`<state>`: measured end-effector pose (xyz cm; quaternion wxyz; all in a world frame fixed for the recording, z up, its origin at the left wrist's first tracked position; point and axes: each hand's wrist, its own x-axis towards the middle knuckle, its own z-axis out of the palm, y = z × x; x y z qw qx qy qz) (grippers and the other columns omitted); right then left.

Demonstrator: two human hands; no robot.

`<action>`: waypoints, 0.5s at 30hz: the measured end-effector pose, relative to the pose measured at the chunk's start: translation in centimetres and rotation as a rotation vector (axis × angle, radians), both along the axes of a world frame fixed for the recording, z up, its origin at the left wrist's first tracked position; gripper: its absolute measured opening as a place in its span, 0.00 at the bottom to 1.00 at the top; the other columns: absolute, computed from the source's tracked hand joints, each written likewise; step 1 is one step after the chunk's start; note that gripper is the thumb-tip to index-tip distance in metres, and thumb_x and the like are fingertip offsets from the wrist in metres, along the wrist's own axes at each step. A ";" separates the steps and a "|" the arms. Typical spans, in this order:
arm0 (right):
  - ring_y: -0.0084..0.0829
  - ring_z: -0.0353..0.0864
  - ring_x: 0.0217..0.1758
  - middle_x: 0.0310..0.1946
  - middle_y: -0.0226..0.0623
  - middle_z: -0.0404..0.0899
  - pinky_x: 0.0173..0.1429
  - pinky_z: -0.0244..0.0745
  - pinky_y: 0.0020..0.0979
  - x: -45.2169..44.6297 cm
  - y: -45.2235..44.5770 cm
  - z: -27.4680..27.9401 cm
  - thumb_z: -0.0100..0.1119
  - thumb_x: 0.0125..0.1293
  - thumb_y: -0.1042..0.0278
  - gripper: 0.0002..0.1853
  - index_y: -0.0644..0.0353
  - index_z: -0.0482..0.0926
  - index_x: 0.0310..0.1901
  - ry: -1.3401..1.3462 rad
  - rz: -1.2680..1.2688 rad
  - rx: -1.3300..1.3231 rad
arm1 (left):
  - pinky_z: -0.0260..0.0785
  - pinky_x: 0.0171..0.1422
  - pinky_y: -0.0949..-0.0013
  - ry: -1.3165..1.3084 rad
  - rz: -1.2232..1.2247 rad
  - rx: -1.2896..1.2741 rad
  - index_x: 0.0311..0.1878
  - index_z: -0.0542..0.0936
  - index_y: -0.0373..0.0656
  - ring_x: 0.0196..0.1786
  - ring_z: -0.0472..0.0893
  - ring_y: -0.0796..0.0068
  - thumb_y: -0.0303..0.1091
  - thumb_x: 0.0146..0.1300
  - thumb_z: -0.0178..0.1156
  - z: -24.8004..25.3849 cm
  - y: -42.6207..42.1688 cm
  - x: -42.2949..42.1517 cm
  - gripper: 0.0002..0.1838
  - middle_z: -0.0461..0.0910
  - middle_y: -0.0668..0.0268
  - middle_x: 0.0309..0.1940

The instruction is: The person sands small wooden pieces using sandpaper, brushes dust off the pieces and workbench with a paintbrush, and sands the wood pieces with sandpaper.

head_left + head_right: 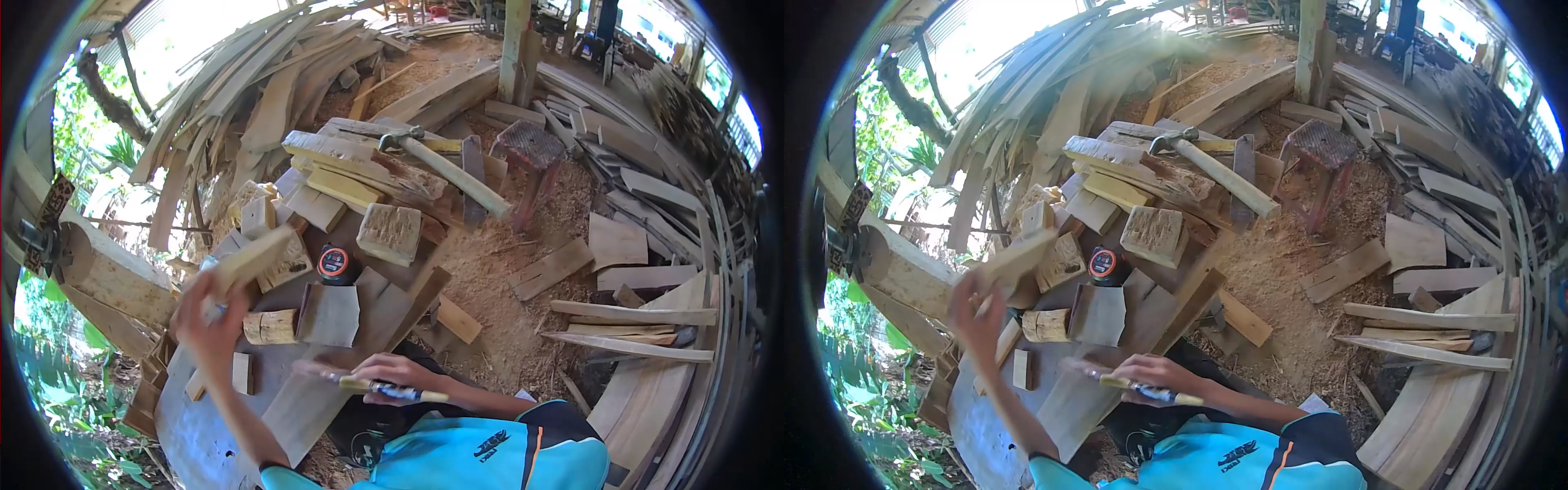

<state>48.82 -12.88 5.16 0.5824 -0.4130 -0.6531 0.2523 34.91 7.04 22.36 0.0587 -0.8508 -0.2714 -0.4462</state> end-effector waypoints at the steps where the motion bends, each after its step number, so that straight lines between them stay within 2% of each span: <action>1: 0.31 0.77 0.41 0.39 0.37 0.76 0.49 0.71 0.29 0.1 -0.3 0.3 0.55 0.61 0.69 0.13 0.63 0.73 0.47 0.054 -0.014 -0.084 | 0.73 0.42 0.64 -0.035 0.014 0.034 0.42 0.74 0.35 0.38 0.80 0.61 0.35 0.49 0.63 0.4 -1.1 -3.5 0.18 0.78 0.56 0.36; 3: 0.27 0.75 0.41 0.40 0.36 0.76 0.47 0.70 0.26 -0.4 -0.1 -0.3 0.52 0.64 0.67 0.13 0.62 0.72 0.47 0.338 -0.031 -0.207 | 0.73 0.40 0.62 -0.582 -0.276 -0.177 0.47 0.70 0.37 0.37 0.78 0.59 0.38 0.53 0.60 -0.5 -3.5 -6.5 0.21 0.75 0.57 0.41; 4: 0.24 0.75 0.40 0.40 0.36 0.76 0.46 0.70 0.25 -0.9 0.2 -0.6 0.50 0.65 0.66 0.13 0.62 0.72 0.48 0.487 -0.043 -0.266 | 0.73 0.40 0.62 -0.749 -0.355 -0.331 0.49 0.68 0.39 0.38 0.78 0.60 0.40 0.55 0.58 -1.7 -4.9 -8.3 0.22 0.73 0.58 0.42; 5: 0.21 0.74 0.41 0.40 0.35 0.76 0.46 0.69 0.24 -1.1 0.3 0.2 0.46 0.68 0.63 0.13 0.63 0.72 0.47 0.513 -0.070 -0.325 | 0.73 0.39 0.62 -0.915 -0.431 -0.489 0.51 0.66 0.42 0.38 0.77 0.60 0.42 0.57 0.56 -3.2 -6.1 -10.1 0.22 0.71 0.59 0.43; 6: 0.23 0.75 0.40 0.39 0.36 0.76 0.46 0.69 0.24 -1.0 0.2 1.4 0.49 0.65 0.64 0.13 0.63 0.74 0.46 0.540 -0.067 -0.398 | 0.73 0.37 0.63 -1.043 -0.571 -0.642 0.52 0.66 0.43 0.37 0.77 0.61 0.43 0.57 0.55 -5.2 -6.4 -12.0 0.22 0.71 0.60 0.43; 8: 0.28 0.78 0.40 0.38 0.40 0.78 0.45 0.72 0.27 -0.7 0.4 3.0 0.54 0.62 0.65 0.13 0.64 0.75 0.45 0.251 -0.087 -0.223 | 0.71 0.34 0.63 -1.292 -0.797 -0.957 0.52 0.67 0.47 0.35 0.76 0.63 0.45 0.58 0.53 -9.8 -6.3 -14.8 0.21 0.70 0.60 0.42; 10: 0.32 0.80 0.36 0.39 0.41 0.78 0.40 0.74 0.27 -0.8 1.4 6.2 0.60 0.58 0.69 0.15 0.61 0.75 0.48 0.014 -0.057 0.159 | 0.69 0.30 0.64 -1.564 -0.926 -1.301 0.53 0.68 0.51 0.33 0.75 0.66 0.48 0.60 0.50 -12.2 -5.8 -15.0 0.20 0.71 0.62 0.39; 11: 0.35 0.80 0.37 0.41 0.42 0.77 0.42 0.75 0.29 -1.3 1.7 7.9 0.62 0.56 0.70 0.17 0.61 0.75 0.48 -0.055 -0.008 0.208 | 0.67 0.29 0.65 -1.331 -0.246 -1.104 0.52 0.69 0.50 0.30 0.74 0.66 0.53 0.61 0.46 -12.1 -6.2 -13.9 0.22 0.72 0.63 0.36; 12: 0.39 0.80 0.39 0.43 0.43 0.77 0.44 0.76 0.31 -2.0 2.2 9.4 0.65 0.53 0.71 0.20 0.60 0.75 0.49 -0.117 0.039 0.270 | 0.69 0.30 0.65 -1.515 -0.360 -1.184 0.51 0.69 0.46 0.31 0.74 0.67 0.56 0.61 0.43 -10.9 -6.5 -12.1 0.25 0.72 0.64 0.34; 13: 0.40 0.79 0.42 0.44 0.44 0.76 0.46 0.76 0.32 -3.0 3.0 10.4 0.64 0.53 0.72 0.20 0.60 0.75 0.49 -0.164 0.063 0.323 | 0.70 0.31 0.63 -1.290 -0.512 -1.175 0.50 0.69 0.41 0.31 0.75 0.68 0.57 0.60 0.43 -11.7 -6.1 -12.6 0.28 0.72 0.63 0.35; 14: 0.41 0.78 0.45 0.46 0.44 0.75 0.49 0.75 0.32 -3.9 3.8 11.3 0.63 0.52 0.72 0.21 0.60 0.75 0.50 -0.210 0.077 0.383 | 0.71 0.37 0.64 -1.211 -0.440 -1.049 0.49 0.69 0.38 0.34 0.75 0.69 0.57 0.60 0.42 -12.1 -5.6 -12.3 0.30 0.73 0.63 0.37; 15: 0.42 0.77 0.47 0.47 0.45 0.74 0.51 0.75 0.33 -4.9 4.3 11.6 0.62 0.51 0.72 0.21 0.60 0.75 0.50 -0.259 0.074 0.447 | 0.70 0.40 0.66 -1.366 -0.302 -1.073 0.48 0.70 0.36 0.36 0.75 0.69 0.57 0.60 0.42 -12.6 -5.1 -12.1 0.30 0.72 0.63 0.37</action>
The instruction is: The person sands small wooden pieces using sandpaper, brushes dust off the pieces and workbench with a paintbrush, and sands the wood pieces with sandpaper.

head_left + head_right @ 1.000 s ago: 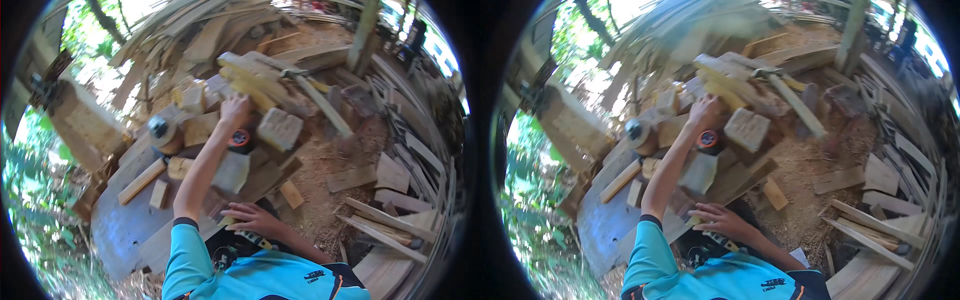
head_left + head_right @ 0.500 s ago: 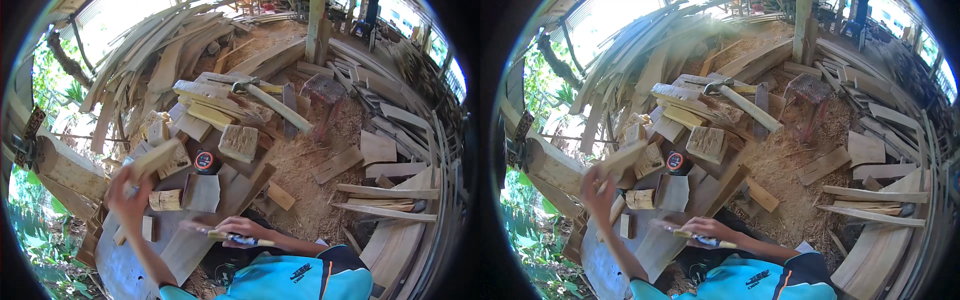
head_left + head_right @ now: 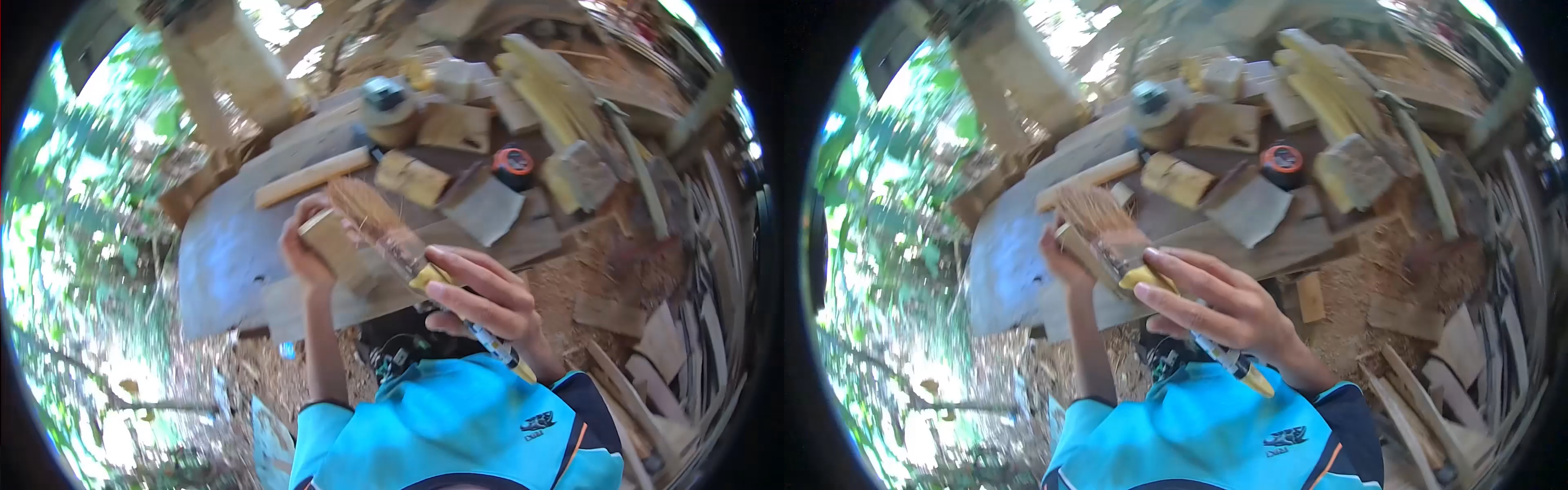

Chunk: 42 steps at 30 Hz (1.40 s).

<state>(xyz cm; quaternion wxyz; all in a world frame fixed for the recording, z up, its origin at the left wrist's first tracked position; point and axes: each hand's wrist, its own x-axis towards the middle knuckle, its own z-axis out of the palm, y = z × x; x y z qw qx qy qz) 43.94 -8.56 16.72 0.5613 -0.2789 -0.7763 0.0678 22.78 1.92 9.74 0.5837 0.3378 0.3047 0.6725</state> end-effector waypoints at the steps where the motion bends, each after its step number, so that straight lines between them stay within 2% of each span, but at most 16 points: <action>1: 0.42 0.75 0.51 0.49 0.45 0.73 0.53 0.74 0.34 -0.8 0.2 -0.3 0.61 0.51 0.72 0.21 0.60 0.75 0.49 -0.131 0.050 -0.012 | 0.70 0.43 0.67 -0.077 0.108 -0.117 0.47 0.70 0.35 0.38 0.75 0.69 0.56 0.61 0.41 -0.4 0.2 -0.1 0.30 0.72 0.62 0.38; 4: 0.41 0.67 0.60 0.54 0.44 0.69 0.61 0.67 0.34 -2.3 0.1 -0.9 0.52 0.51 0.71 0.18 0.59 0.75 0.46 -0.570 0.134 -0.050 | 0.67 0.47 0.72 0.081 -0.317 0.219 0.47 0.70 0.36 0.41 0.73 0.73 0.54 0.63 0.39 0.3 -0.1 -1.3 0.27 0.72 0.61 0.40; 8: 0.39 0.69 0.59 0.53 0.44 0.70 0.59 0.69 0.33 -1.3 -1.3 -2.7 0.51 0.53 0.70 0.13 0.59 0.72 0.42 -0.751 0.523 -0.231 | 0.66 0.49 0.66 0.019 -0.387 0.211 0.46 0.69 0.37 0.42 0.72 0.69 0.50 0.66 0.36 0.2 -0.2 -1.5 0.24 0.70 0.58 0.41; 11: 0.40 0.70 0.58 0.52 0.44 0.70 0.59 0.69 0.33 0.0 -0.9 -0.9 0.51 0.53 0.70 0.13 0.59 0.73 0.42 -0.670 0.415 -0.206 | 0.67 0.50 0.72 0.094 -0.393 0.169 0.54 0.67 0.40 0.44 0.73 0.76 0.50 0.67 0.37 0.0 -0.7 -1.5 0.24 0.71 0.63 0.44; 15: 0.45 0.71 0.58 0.51 0.48 0.72 0.60 0.68 0.35 -0.8 1.3 0.3 0.55 0.52 0.72 0.10 0.60 0.76 0.38 -0.236 0.196 -0.145 | 0.65 0.57 0.69 0.114 -0.316 0.128 0.63 0.59 0.47 0.51 0.72 0.74 0.51 0.68 0.38 -0.2 -2.1 0.0 0.26 0.70 0.63 0.49; 17: 0.45 0.71 0.58 0.52 0.48 0.72 0.60 0.69 0.35 -0.8 1.5 -2.2 0.54 0.53 0.72 0.10 0.59 0.76 0.39 -0.310 0.260 -0.199 | 0.64 0.59 0.68 0.051 -0.262 0.084 0.67 0.55 0.51 0.54 0.71 0.73 0.52 0.68 0.38 -0.5 -2.9 0.9 0.27 0.69 0.63 0.50; 18: 0.45 0.71 0.58 0.52 0.48 0.71 0.60 0.69 0.35 -0.9 1.5 -3.0 0.54 0.53 0.72 0.10 0.58 0.76 0.39 -0.347 0.295 -0.223 | 0.68 0.53 0.68 -0.151 -0.363 0.016 0.68 0.53 0.53 0.48 0.73 0.75 0.54 0.69 0.34 -0.9 -2.4 0.6 0.28 0.70 0.63 0.47; 21: 0.46 0.70 0.58 0.53 0.48 0.71 0.58 0.70 0.36 -0.5 -0.7 -3.0 0.53 0.54 0.71 0.10 0.57 0.76 0.39 -0.456 0.465 -0.406 | 0.70 0.45 0.68 -0.337 -0.454 0.115 0.65 0.57 0.50 0.41 0.73 0.75 0.55 0.69 0.35 -1.5 -1.8 -0.3 0.27 0.71 0.62 0.42; 22: 0.48 0.72 0.55 0.53 0.47 0.71 0.54 0.72 0.35 -0.1 -1.2 -2.4 0.53 0.54 0.70 0.11 0.58 0.75 0.41 -0.443 0.524 -0.458 | 0.69 0.39 0.69 -0.289 -0.337 -0.040 0.60 0.63 0.45 0.35 0.72 0.76 0.54 0.68 0.36 -0.1 -2.1 -0.3 0.26 0.71 0.63 0.38; 25: 0.49 0.74 0.52 0.51 0.48 0.73 0.52 0.72 0.35 1.5 -1.3 -1.8 0.53 0.55 0.69 0.12 0.59 0.75 0.41 -0.358 0.685 -0.617 | 0.69 0.40 0.68 -0.359 -0.439 -0.012 0.57 0.66 0.43 0.39 0.72 0.72 0.54 0.67 0.36 0.5 -2.6 -0.6 0.27 0.72 0.59 0.40; 28: 0.42 0.79 0.48 0.48 0.51 0.76 0.47 0.76 0.33 2.0 0.1 -0.3 0.62 0.46 0.77 0.14 0.61 0.78 0.38 -0.156 0.496 -0.441 | 0.69 0.42 0.68 -0.098 -0.659 -0.140 0.57 0.66 0.39 0.42 0.73 0.70 0.52 0.67 0.38 -0.2 -4.3 -0.4 0.27 0.72 0.58 0.43; 31: 0.41 0.80 0.46 0.45 0.52 0.77 0.47 0.76 0.33 2.8 1.4 0.7 0.65 0.44 0.78 0.13 0.60 0.80 0.35 0.064 0.139 -0.254 | 0.69 0.44 0.69 0.003 -0.708 -0.213 0.54 0.68 0.39 0.43 0.74 0.74 0.50 0.67 0.37 0.8 -6.3 0.4 0.25 0.73 0.60 0.46; 32: 0.41 0.80 0.46 0.45 0.52 0.77 0.47 0.76 0.33 2.9 1.5 0.7 0.65 0.44 0.78 0.12 0.59 0.80 0.34 0.129 0.000 -0.175 | 0.69 0.46 0.70 -0.105 -0.744 -0.221 0.56 0.67 0.38 0.45 0.73 0.75 0.49 0.67 0.41 0.7 -6.4 0.0 0.25 0.73 0.61 0.47; 35: 0.39 0.82 0.40 0.43 0.57 0.77 0.42 0.78 0.33 2.7 0.5 -0.1 0.65 0.49 0.72 0.05 0.60 0.80 0.29 0.044 0.163 -0.298 | 0.70 0.41 0.72 0.022 -0.595 -0.117 0.59 0.64 0.35 0.44 0.74 0.74 0.47 0.65 0.47 2.0 -6.9 -0.3 0.27 0.72 0.59 0.45; 40: 0.46 0.80 0.44 0.46 0.54 0.76 0.43 0.78 0.34 1.9 -2.6 -0.2 0.61 0.51 0.70 0.08 0.61 0.79 0.34 -0.259 0.719 -0.653 | 0.71 0.37 0.77 0.047 -0.297 -0.130 0.58 0.65 0.37 0.37 0.77 0.77 0.39 0.61 0.56 1.3 -6.1 -1.5 0.25 0.73 0.64 0.40; 42: 0.47 0.80 0.44 0.47 0.53 0.75 0.44 0.78 0.34 1.8 -2.9 -0.3 0.61 0.51 0.71 0.09 0.60 0.79 0.35 -0.316 0.816 -0.697 | 0.71 0.35 0.76 0.236 -0.183 -0.118 0.58 0.65 0.38 0.32 0.77 0.78 0.39 0.62 0.56 0.7 -6.2 -1.6 0.24 0.74 0.65 0.36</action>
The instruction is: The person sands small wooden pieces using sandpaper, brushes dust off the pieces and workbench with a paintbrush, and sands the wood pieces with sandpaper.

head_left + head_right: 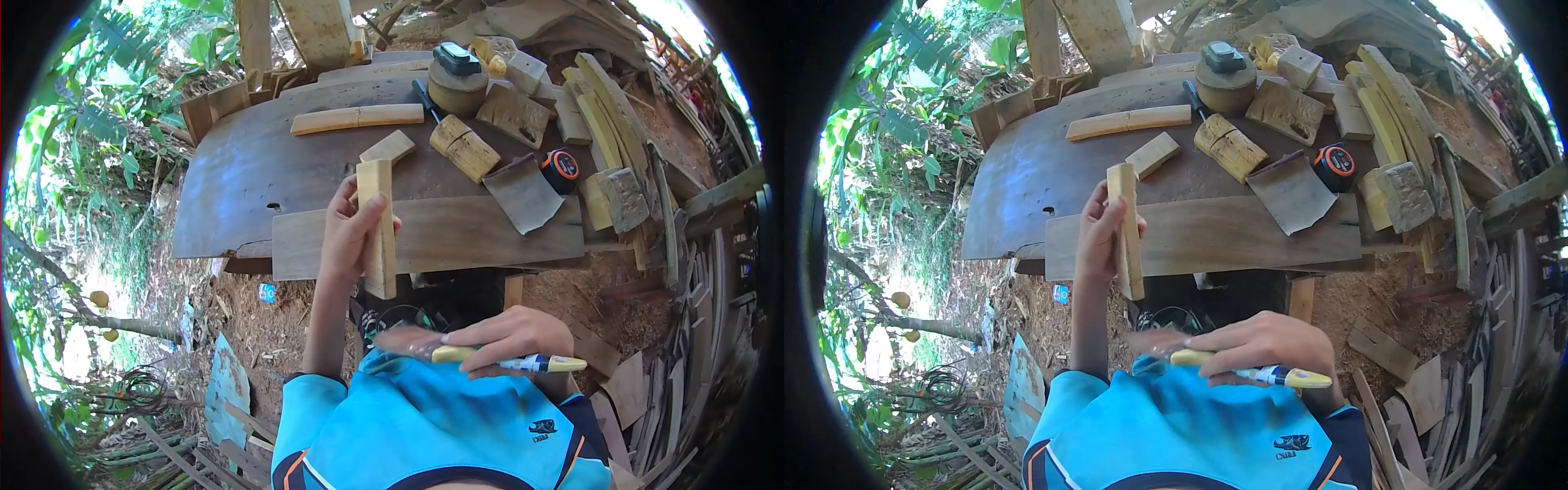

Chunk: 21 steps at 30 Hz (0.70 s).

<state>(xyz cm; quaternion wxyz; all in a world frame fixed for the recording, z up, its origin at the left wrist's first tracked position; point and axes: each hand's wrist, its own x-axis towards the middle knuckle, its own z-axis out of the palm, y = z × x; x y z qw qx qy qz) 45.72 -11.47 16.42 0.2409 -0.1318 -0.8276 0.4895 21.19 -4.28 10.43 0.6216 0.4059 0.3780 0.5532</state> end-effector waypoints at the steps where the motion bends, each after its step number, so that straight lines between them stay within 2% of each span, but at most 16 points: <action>1: 0.47 0.80 0.44 0.47 0.53 0.75 0.44 0.78 0.34 -0.1 -0.1 -0.2 0.61 0.51 0.70 0.09 0.60 0.79 0.35 -0.006 0.001 0.019 | 0.71 0.35 0.76 0.005 0.005 -0.020 0.59 0.64 0.39 0.31 0.78 0.77 0.37 0.61 0.57 0.0 -0.3 0.5 0.25 0.74 0.66 0.35; 2: 0.48 0.80 0.44 0.48 0.54 0.75 0.45 0.77 0.34 -0.1 -0.2 -0.3 0.61 0.51 0.70 0.09 0.60 0.79 0.35 -0.011 0.001 0.038 | 0.72 0.35 0.76 0.012 0.008 -0.040 0.60 0.63 0.39 0.30 0.78 0.76 0.35 0.61 0.58 0.3 -0.6 1.2 0.26 0.74 0.66 0.34; 3: 0.46 0.80 0.44 0.47 0.53 0.76 0.45 0.77 0.33 0.0 0.2 0.0 0.61 0.51 0.69 0.09 0.61 0.79 0.35 0.048 -0.103 0.139 | 0.72 0.34 0.75 0.019 0.009 -0.059 0.61 0.62 0.40 0.29 0.78 0.76 0.34 0.60 0.58 0.5 -0.9 1.5 0.27 0.74 0.67 0.33; 4: 0.45 0.80 0.44 0.46 0.53 0.76 0.44 0.77 0.33 0.0 0.6 0.0 0.62 0.51 0.70 0.09 0.61 0.79 0.34 0.142 -0.249 0.171 | 0.73 0.39 0.72 -0.017 -0.168 -0.057 0.65 0.58 0.44 0.37 0.78 0.76 0.37 0.64 0.53 0.2 -1.1 1.4 0.28 0.75 0.64 0.40; 7: 0.43 0.82 0.40 0.40 0.56 0.79 0.40 0.78 0.32 0.8 2.0 -0.2 0.63 0.50 0.74 0.05 0.61 0.79 0.30 0.279 -0.610 0.216 | 0.71 0.47 0.69 -0.211 -0.199 -0.187 0.68 0.53 0.49 0.47 0.75 0.75 0.41 0.67 0.47 -0.1 -1.5 2.7 0.29 0.72 0.63 0.48; 8: 0.42 0.82 0.39 0.41 0.55 0.78 0.40 0.78 0.33 0.8 2.3 -0.5 0.66 0.48 0.73 0.08 0.60 0.79 0.32 0.329 -0.642 0.240 | 0.69 0.53 0.66 -0.187 -0.198 -0.183 0.69 0.53 0.51 0.54 0.71 0.73 0.42 0.68 0.44 -0.3 -1.4 2.6 0.27 0.69 0.63 0.54; 11: 0.42 0.82 0.39 0.41 0.55 0.78 0.41 0.78 0.34 -0.8 1.5 -0.7 0.67 0.46 0.73 0.09 0.60 0.79 0.31 0.238 -0.616 0.386 | 0.70 0.52 0.66 -0.381 -0.115 -0.164 0.69 0.53 0.52 0.52 0.72 0.71 0.41 0.68 0.44 0.4 -1.3 2.2 0.27 0.70 0.62 0.51; 13: 0.45 0.82 0.39 0.41 0.53 0.78 0.41 0.78 0.34 -1.2 0.2 -0.1 0.67 0.45 0.75 0.11 0.60 0.80 0.33 0.063 -0.377 0.373 | 0.71 0.51 0.66 -0.398 -0.105 -0.100 0.68 0.54 0.52 0.49 0.74 0.70 0.41 0.68 0.44 -0.1 -0.8 1.5 0.26 0.72 0.60 0.47; 15: 0.41 0.81 0.41 0.42 0.45 0.78 0.42 0.78 0.33 -1.0 -0.8 0.5 0.62 0.51 0.69 0.10 0.57 0.78 0.36 -0.072 -0.145 0.191 | 0.71 0.51 0.67 -0.326 -0.004 -0.139 0.68 0.54 0.52 0.47 0.75 0.69 0.41 0.68 0.45 -0.1 -0.7 1.2 0.27 0.72 0.59 0.45; 18: 0.40 0.81 0.40 0.42 0.44 0.79 0.39 0.78 0.31 -0.8 -1.0 -0.7 0.62 0.52 0.68 0.10 0.56 0.78 0.38 -0.005 0.065 0.002 | 0.71 0.50 0.65 -0.271 0.017 -0.165 0.68 0.54 0.54 0.47 0.75 0.69 0.42 0.68 0.46 -0.9 -1.2 0.9 0.27 0.72 0.58 0.46; 21: 0.41 0.82 0.39 0.40 0.45 0.80 0.39 0.78 0.32 -0.7 0.1 -0.8 0.64 0.53 0.68 0.09 0.56 0.79 0.36 0.070 -0.180 0.145 | 0.71 0.50 0.67 -0.382 -0.133 -0.235 0.68 0.55 0.49 0.46 0.76 0.71 0.41 0.68 0.46 -1.1 -2.8 1.9 0.27 0.73 0.60 0.44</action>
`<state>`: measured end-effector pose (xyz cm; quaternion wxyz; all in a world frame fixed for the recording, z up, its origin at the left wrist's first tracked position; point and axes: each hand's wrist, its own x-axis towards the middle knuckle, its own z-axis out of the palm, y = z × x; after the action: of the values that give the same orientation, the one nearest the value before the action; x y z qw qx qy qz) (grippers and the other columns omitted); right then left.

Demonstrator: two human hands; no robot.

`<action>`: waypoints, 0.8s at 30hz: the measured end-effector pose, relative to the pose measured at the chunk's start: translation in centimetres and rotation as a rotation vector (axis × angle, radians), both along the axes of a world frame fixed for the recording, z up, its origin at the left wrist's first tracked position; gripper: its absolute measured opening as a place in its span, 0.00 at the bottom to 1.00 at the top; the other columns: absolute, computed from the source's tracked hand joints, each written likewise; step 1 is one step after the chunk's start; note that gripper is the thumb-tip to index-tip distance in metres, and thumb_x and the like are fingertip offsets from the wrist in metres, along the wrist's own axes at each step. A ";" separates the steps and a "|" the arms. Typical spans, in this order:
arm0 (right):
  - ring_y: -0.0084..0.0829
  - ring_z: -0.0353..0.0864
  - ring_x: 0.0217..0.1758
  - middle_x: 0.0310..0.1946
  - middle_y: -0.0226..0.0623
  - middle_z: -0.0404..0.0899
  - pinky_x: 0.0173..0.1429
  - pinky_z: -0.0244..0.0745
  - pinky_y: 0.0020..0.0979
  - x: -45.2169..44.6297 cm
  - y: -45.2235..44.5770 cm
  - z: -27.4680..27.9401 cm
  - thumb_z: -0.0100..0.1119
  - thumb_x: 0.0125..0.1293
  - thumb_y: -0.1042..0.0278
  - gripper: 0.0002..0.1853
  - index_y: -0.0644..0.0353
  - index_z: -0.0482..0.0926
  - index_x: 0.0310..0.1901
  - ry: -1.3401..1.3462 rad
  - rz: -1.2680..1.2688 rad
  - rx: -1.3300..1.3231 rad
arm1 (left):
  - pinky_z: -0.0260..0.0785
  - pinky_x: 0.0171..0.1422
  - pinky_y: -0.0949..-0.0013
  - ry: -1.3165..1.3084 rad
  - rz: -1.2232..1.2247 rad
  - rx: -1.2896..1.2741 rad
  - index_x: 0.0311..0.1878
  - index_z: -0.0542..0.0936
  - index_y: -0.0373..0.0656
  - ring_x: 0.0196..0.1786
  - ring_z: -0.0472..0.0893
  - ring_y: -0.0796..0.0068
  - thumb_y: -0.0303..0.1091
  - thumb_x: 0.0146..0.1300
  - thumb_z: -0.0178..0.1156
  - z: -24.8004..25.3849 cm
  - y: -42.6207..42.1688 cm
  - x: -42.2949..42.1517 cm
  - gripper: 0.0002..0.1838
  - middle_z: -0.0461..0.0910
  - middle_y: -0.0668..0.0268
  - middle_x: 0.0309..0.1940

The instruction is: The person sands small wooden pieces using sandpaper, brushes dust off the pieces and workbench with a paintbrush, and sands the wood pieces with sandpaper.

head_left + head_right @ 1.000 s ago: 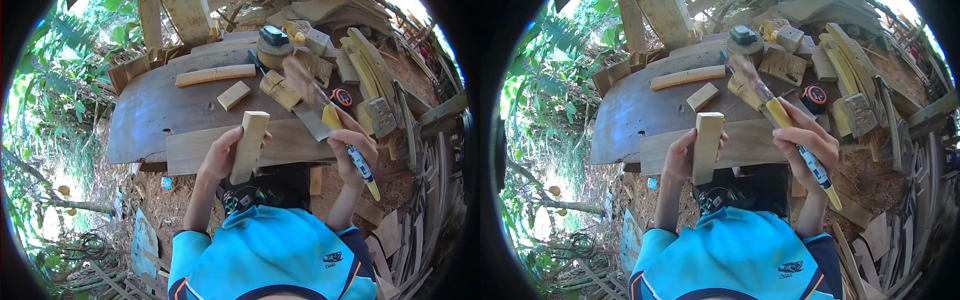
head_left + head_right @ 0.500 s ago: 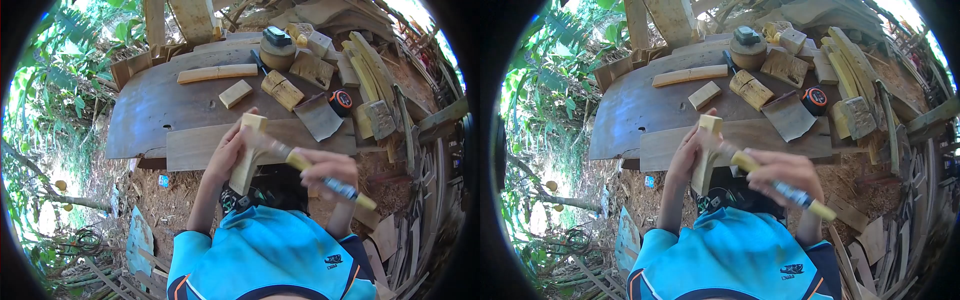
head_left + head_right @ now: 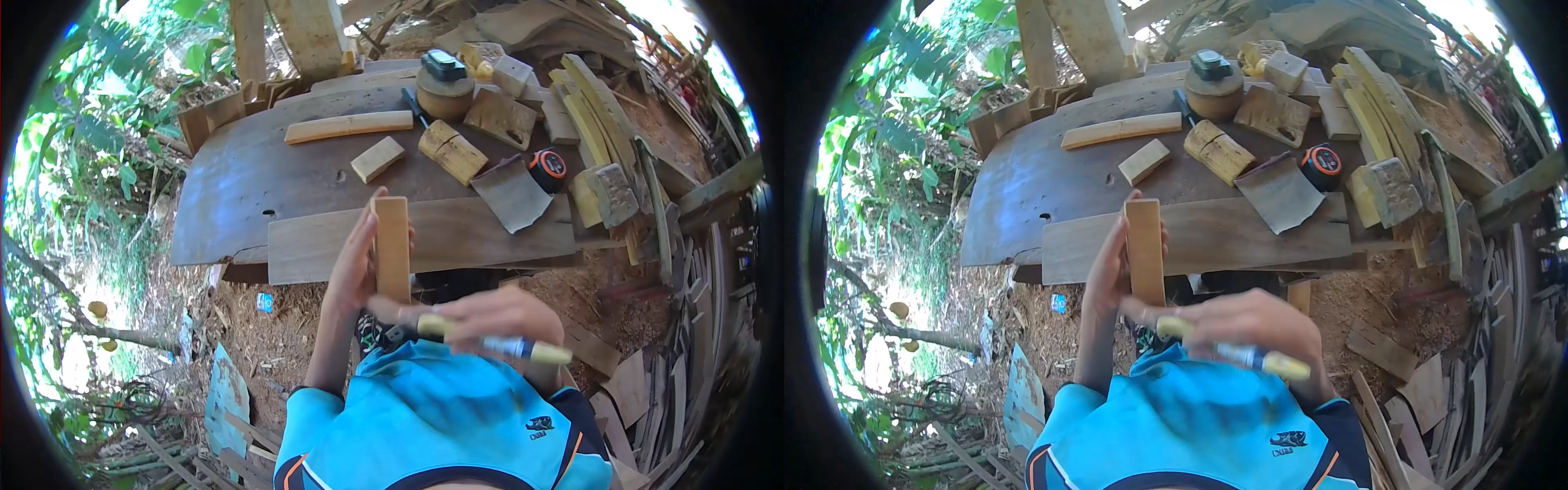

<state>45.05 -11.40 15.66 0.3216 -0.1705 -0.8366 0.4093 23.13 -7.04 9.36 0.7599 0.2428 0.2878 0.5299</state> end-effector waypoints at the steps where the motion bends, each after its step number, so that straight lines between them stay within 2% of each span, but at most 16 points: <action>1: 0.42 0.82 0.39 0.38 0.46 0.80 0.40 0.78 0.33 0.3 0.3 0.0 0.66 0.49 0.69 0.10 0.57 0.79 0.34 0.030 -0.099 -0.080 | 0.71 0.50 0.67 0.054 -0.033 0.006 0.67 0.56 0.47 0.45 0.76 0.71 0.43 0.68 0.45 -0.3 -0.5 0.3 0.26 0.74 0.62 0.44; 2: 0.43 0.82 0.40 0.37 0.47 0.80 0.41 0.78 0.33 0.6 0.9 0.4 0.68 0.46 0.73 0.10 0.59 0.79 0.33 0.066 -0.176 0.093 | 0.71 0.49 0.67 0.061 -0.046 -0.045 0.67 0.56 0.47 0.45 0.76 0.71 0.43 0.68 0.45 -0.7 -1.0 0.5 0.26 0.74 0.61 0.44; 4: 0.43 0.83 0.39 0.37 0.52 0.80 0.40 0.78 0.34 1.0 1.7 0.7 0.67 0.46 0.75 0.09 0.61 0.79 0.31 0.230 -0.406 0.197 | 0.72 0.48 0.67 0.074 -0.058 -0.138 0.66 0.57 0.46 0.44 0.77 0.71 0.44 0.69 0.44 -1.1 -1.5 0.9 0.26 0.74 0.61 0.45; 5: 0.44 0.82 0.39 0.38 0.54 0.79 0.42 0.78 0.36 1.3 1.7 1.1 0.68 0.46 0.75 0.09 0.61 0.79 0.30 0.236 -0.488 0.256 | 0.73 0.48 0.67 0.057 -0.089 -0.102 0.66 0.59 0.46 0.45 0.77 0.71 0.43 0.69 0.43 -0.8 -1.9 0.6 0.24 0.75 0.62 0.45; 8: 0.45 0.82 0.41 0.39 0.54 0.78 0.43 0.78 0.36 1.2 1.5 1.0 0.68 0.45 0.74 0.10 0.61 0.79 0.30 0.180 -0.446 0.320 | 0.73 0.48 0.67 -0.045 -0.042 -0.095 0.64 0.61 0.46 0.45 0.77 0.70 0.43 0.69 0.43 -1.2 -1.4 0.3 0.23 0.75 0.61 0.44; 10: 0.43 0.82 0.39 0.39 0.50 0.79 0.42 0.78 0.33 1.0 0.7 0.4 0.67 0.46 0.75 0.11 0.60 0.80 0.34 0.075 -0.043 0.058 | 0.73 0.49 0.65 -0.101 0.050 -0.011 0.63 0.62 0.45 0.44 0.77 0.69 0.43 0.69 0.42 -1.1 -0.5 0.3 0.22 0.75 0.60 0.44; 12: 0.40 0.80 0.38 0.37 0.42 0.79 0.41 0.77 0.32 0.5 -0.8 0.2 0.61 0.54 0.67 0.06 0.57 0.78 0.33 -0.110 0.154 0.068 | 0.73 0.50 0.64 -0.058 0.187 0.047 0.63 0.62 0.44 0.44 0.77 0.68 0.43 0.70 0.42 -1.0 0.8 0.2 0.22 0.75 0.59 0.43; 14: 0.37 0.80 0.38 0.37 0.42 0.79 0.40 0.76 0.31 1.3 -0.7 0.5 0.60 0.56 0.67 0.06 0.57 0.78 0.35 -0.142 0.294 -0.149 | 0.73 0.51 0.63 0.094 0.362 0.063 0.63 0.62 0.43 0.44 0.78 0.66 0.43 0.70 0.40 -1.0 1.6 -0.3 0.22 0.75 0.57 0.43; 15: 0.36 0.80 0.38 0.37 0.43 0.78 0.40 0.76 0.30 1.8 -0.7 0.5 0.60 0.57 0.67 0.06 0.57 0.79 0.35 -0.155 0.362 -0.259 | 0.71 0.56 0.59 0.108 0.385 0.046 0.62 0.63 0.45 0.46 0.76 0.66 0.43 0.70 0.39 -0.9 1.9 -0.7 0.21 0.74 0.57 0.43; 18: 0.32 0.80 0.42 0.37 0.46 0.79 0.42 0.77 0.30 3.9 0.9 -0.5 0.64 0.52 0.75 0.10 0.63 0.78 0.38 -0.032 0.029 -0.307 | 0.72 0.54 0.59 0.136 0.584 0.068 0.62 0.61 0.42 0.46 0.77 0.63 0.42 0.71 0.39 -2.2 2.4 -1.4 0.21 0.74 0.56 0.44; 19: 0.32 0.79 0.44 0.39 0.45 0.78 0.44 0.77 0.31 3.7 1.8 -1.4 0.61 0.55 0.74 0.08 0.63 0.77 0.37 0.120 -0.120 -0.303 | 0.67 0.60 0.55 0.080 0.616 0.056 0.64 0.57 0.43 0.52 0.74 0.61 0.30 0.66 0.41 -2.5 2.3 -1.9 0.23 0.71 0.56 0.48; 20: 0.31 0.78 0.45 0.41 0.44 0.77 0.47 0.76 0.32 3.4 2.7 -2.3 0.59 0.57 0.73 0.06 0.62 0.77 0.36 0.275 -0.266 -0.297 | 0.65 0.62 0.55 0.023 0.619 0.158 0.64 0.56 0.44 0.54 0.72 0.61 0.27 0.61 0.41 -2.6 2.1 -2.0 0.26 0.70 0.56 0.49; 22: 0.29 0.77 0.45 0.43 0.41 0.75 0.47 0.77 0.31 1.9 3.9 -2.9 0.54 0.60 0.73 0.07 0.63 0.75 0.39 0.618 -0.481 -0.659 | 0.61 0.65 0.54 -0.087 0.615 0.361 0.65 0.54 0.45 0.57 0.69 0.62 0.20 0.50 0.42 -2.9 1.3 -2.3 0.34 0.68 0.57 0.51; 23: 0.28 0.76 0.45 0.44 0.39 0.74 0.47 0.77 0.31 1.1 4.3 -3.3 0.52 0.62 0.73 0.08 0.64 0.74 0.41 0.790 -0.593 -0.845 | 0.57 0.67 0.54 -0.008 0.660 0.310 0.66 0.53 0.46 0.59 0.67 0.63 0.15 0.36 0.41 -2.7 0.8 -2.4 0.44 0.67 0.58 0.52; 24: 0.30 0.76 0.46 0.47 0.41 0.72 0.50 0.75 0.33 0.4 4.8 -4.1 0.50 0.63 0.72 0.09 0.64 0.73 0.43 0.848 -0.553 -0.868 | 0.58 0.67 0.54 0.026 0.658 0.309 0.66 0.52 0.46 0.59 0.67 0.63 0.14 0.36 0.41 -3.0 0.4 -2.8 0.45 0.67 0.58 0.52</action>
<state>45.46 -6.60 11.55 0.6180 -0.3170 -0.3227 0.6430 20.30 -6.65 6.33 0.4995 0.2559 0.2765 0.7801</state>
